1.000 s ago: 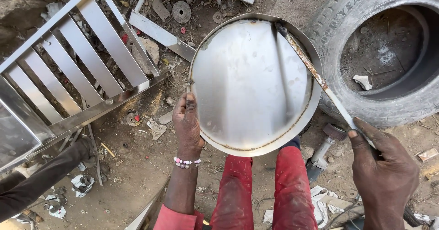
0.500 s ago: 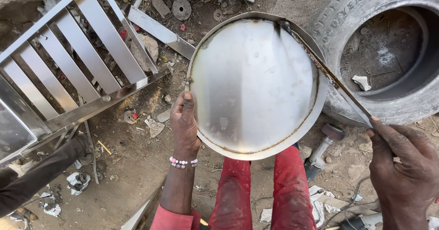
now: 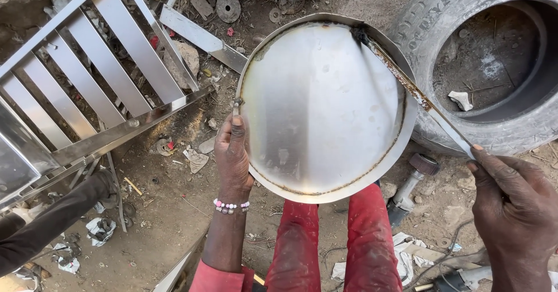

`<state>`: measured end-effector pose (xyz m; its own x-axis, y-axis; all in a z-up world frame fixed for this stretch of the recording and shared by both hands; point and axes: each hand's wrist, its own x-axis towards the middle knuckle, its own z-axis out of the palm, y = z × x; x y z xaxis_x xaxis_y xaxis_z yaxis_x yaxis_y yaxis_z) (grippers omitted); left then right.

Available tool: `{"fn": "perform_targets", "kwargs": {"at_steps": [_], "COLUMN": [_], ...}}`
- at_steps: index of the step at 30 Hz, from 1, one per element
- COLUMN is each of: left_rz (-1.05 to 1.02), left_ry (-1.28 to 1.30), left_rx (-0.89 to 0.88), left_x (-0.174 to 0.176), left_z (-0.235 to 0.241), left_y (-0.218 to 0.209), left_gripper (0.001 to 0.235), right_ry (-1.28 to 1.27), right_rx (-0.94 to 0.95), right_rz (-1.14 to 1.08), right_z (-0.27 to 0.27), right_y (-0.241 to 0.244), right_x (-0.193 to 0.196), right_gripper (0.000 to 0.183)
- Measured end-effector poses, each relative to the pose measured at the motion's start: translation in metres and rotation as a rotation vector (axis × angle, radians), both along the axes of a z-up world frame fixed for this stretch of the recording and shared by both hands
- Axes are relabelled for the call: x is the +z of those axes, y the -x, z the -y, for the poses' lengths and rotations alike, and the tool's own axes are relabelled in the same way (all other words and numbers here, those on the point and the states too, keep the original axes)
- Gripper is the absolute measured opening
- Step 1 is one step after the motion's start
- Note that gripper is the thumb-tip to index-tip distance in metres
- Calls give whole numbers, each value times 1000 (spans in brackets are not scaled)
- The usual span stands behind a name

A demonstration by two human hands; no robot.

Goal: Grinding the edges of a metal wok and applying a cleaning or polishing substance to its interior using a metal rod.

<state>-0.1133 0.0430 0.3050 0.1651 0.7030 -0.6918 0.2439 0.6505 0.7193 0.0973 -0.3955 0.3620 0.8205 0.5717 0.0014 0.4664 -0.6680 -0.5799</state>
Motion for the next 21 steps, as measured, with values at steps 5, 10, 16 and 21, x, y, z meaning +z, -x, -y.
{"fn": "perform_targets", "kwargs": {"at_steps": [5,10,16,21], "left_rz": [-64,-22,55,90], "left_ry": [41,49,-56,-230], "left_rx": [22,20,-29,-116], "left_x": [13,12,14,12], "left_z": [4,5,10,18], "left_y": [-11,-12,-9,0], "left_gripper": [96,85,100,95], "right_ry": [-10,7,170,0], "right_rx": [-5,-29,-371,-697], "right_rz": [15,31,-350,-771], "right_z": [13,19,-36,-56], "right_y": [6,9,17,33], "right_x": [-4,-8,42,59], "right_gripper": [30,28,38,40]}}
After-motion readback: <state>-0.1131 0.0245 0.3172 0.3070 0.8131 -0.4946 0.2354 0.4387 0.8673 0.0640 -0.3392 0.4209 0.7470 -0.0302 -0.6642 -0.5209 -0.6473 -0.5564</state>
